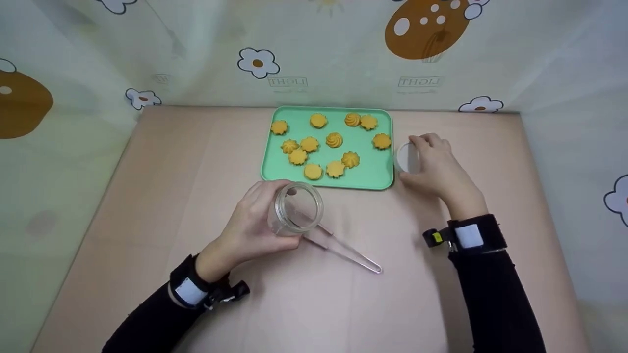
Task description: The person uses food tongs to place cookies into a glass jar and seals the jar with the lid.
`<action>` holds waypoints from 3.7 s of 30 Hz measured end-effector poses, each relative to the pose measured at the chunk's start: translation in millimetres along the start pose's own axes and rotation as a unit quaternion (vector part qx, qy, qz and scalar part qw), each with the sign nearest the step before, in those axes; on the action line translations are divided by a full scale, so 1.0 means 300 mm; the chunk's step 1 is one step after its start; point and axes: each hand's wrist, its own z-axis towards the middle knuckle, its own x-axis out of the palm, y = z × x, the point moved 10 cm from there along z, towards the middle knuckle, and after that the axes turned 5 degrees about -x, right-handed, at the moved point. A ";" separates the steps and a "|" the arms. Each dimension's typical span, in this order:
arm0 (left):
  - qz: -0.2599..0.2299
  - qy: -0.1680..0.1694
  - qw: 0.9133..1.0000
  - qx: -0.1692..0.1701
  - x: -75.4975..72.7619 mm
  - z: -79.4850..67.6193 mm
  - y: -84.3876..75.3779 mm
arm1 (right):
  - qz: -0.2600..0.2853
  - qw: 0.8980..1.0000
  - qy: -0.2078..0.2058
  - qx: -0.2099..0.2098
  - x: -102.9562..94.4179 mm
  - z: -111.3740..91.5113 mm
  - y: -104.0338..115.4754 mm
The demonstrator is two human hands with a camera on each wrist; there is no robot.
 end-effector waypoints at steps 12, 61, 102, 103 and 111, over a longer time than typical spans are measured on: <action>-0.029 -0.004 1.000 -0.007 -0.013 0.003 0.012 | -0.034 0.996 0.053 0.068 0.062 0.028 -0.138; -0.082 -0.046 0.994 -0.060 -0.078 0.017 0.074 | -0.034 0.981 0.028 -0.187 0.423 -0.181 0.646; -0.200 0.023 0.969 -0.141 0.043 0.023 0.199 | -0.011 0.994 -0.080 -0.068 0.094 -0.193 0.447; -0.210 0.035 0.967 -0.143 0.065 0.021 0.207 | -0.012 0.995 -0.082 -0.059 0.076 -0.194 0.437; -0.326 0.073 0.933 -0.132 0.177 -0.007 0.257 | -0.022 0.993 -0.107 -0.045 0.000 -0.201 0.415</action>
